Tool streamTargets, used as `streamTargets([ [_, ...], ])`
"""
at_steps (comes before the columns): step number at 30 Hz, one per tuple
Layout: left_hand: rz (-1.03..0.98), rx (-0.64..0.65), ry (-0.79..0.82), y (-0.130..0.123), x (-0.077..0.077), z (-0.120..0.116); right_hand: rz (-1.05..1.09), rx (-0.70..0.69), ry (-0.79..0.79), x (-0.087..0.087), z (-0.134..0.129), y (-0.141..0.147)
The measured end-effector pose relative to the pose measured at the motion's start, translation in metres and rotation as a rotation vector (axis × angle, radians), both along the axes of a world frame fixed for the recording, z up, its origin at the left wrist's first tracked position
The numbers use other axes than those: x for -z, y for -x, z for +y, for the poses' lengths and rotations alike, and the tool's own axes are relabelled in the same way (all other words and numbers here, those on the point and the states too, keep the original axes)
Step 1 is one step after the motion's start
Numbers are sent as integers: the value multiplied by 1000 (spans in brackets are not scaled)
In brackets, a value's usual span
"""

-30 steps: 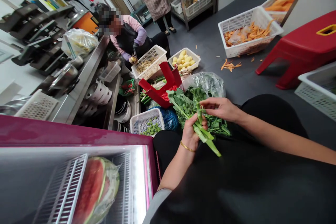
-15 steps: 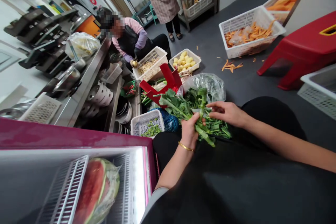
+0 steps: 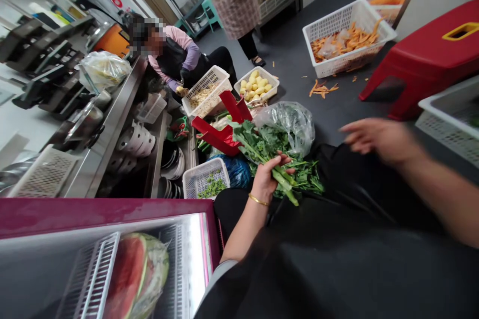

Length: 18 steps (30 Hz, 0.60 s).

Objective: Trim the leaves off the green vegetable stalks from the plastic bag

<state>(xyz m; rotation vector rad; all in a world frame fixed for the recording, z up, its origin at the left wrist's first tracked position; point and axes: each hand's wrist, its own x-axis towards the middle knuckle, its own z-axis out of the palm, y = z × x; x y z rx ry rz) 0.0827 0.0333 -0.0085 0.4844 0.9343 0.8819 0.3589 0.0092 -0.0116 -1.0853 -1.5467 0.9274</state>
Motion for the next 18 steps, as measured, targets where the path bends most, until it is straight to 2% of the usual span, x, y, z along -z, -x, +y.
streamTargets([
  [3, 32, -20, -54, 3, 0, -9, -126, -148, 138, 7, 8, 101],
  [4, 43, -14, -70, 8, 0, -13, -146, -238, 194, 10, 10, 124],
  [6, 62, 4, -67, 23, 3, -22, -105, -427, 315, 16, 13, 151],
  [8, 60, -23, -39, 39, 8, -31, -1, -508, 454, 21, 13, 157],
  [11, 9, -126, -5, 56, 16, -40, 188, -360, 585, 23, 11, 157],
  [13, -20, -123, -15, 60, 19, -42, 237, -278, 628, 20, 11, 161],
  [16, -1, -53, -81, 59, 16, -43, 199, -370, 668, 9, 18, 167],
  [18, 8, -50, -104, 59, 12, -43, 228, -396, 653, 0, 28, 167],
])
